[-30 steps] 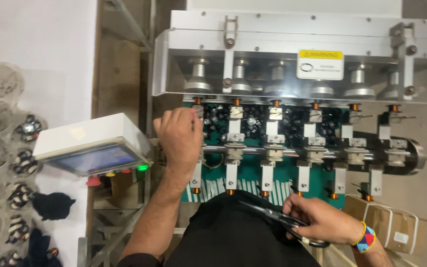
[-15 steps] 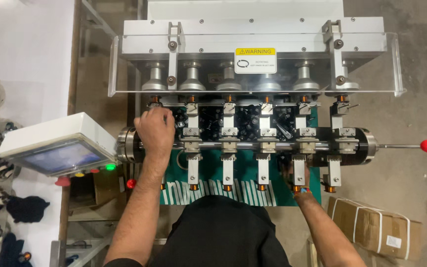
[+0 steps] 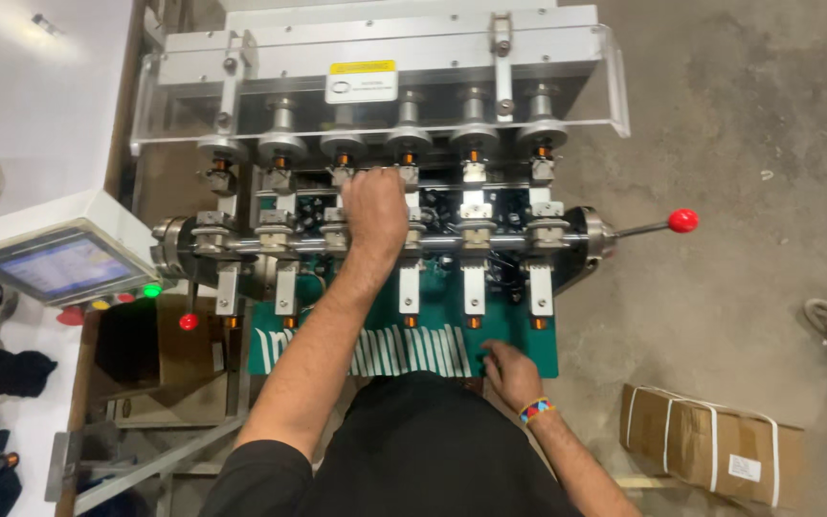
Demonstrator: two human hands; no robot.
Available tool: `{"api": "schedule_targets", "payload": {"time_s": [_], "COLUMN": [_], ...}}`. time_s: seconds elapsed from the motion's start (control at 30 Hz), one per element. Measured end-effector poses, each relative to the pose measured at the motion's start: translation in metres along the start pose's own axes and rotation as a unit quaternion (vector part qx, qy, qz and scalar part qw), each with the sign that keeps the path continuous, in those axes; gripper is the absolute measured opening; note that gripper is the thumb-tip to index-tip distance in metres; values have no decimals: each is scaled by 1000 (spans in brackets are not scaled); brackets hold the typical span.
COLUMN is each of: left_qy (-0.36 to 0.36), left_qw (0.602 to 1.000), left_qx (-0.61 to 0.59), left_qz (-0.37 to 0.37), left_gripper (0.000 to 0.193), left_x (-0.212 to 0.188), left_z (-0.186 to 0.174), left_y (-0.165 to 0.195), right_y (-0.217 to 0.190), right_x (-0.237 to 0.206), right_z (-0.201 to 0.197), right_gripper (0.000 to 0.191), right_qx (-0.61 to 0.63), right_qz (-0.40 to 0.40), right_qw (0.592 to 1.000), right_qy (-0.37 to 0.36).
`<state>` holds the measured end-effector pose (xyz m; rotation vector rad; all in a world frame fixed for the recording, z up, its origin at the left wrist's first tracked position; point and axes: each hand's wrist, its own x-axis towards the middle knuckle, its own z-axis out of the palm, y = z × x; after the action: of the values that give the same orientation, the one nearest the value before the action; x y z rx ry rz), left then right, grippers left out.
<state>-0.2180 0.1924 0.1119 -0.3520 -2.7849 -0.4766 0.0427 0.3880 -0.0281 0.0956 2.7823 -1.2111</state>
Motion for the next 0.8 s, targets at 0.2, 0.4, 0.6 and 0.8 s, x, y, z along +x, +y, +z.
{"api": "schedule_targets", "payload": {"time_s": [0.2, 0.4, 0.6, 0.8], "left_qy": [60, 48, -105, -146], "left_qw": [991, 985, 900, 942], "left_qx": [63, 44, -17, -69], "left_qz": [101, 159, 423, 295], "left_gripper": [4, 22, 18, 13], "left_x": [5, -36, -103, -150], "left_z": [26, 2, 9, -11], "left_y": [27, 101, 182, 145], "right_y": [84, 125, 112, 78], "right_x": [-117, -130, -84, -44], "right_z": [-11, -48, -79, -106], "right_gripper": [21, 21, 27, 33], "right_qx": [97, 46, 84, 172], "right_qz": [163, 184, 132, 67], "right_qw": [981, 982, 987, 982], "right_qy": [-37, -19, 43, 40]}}
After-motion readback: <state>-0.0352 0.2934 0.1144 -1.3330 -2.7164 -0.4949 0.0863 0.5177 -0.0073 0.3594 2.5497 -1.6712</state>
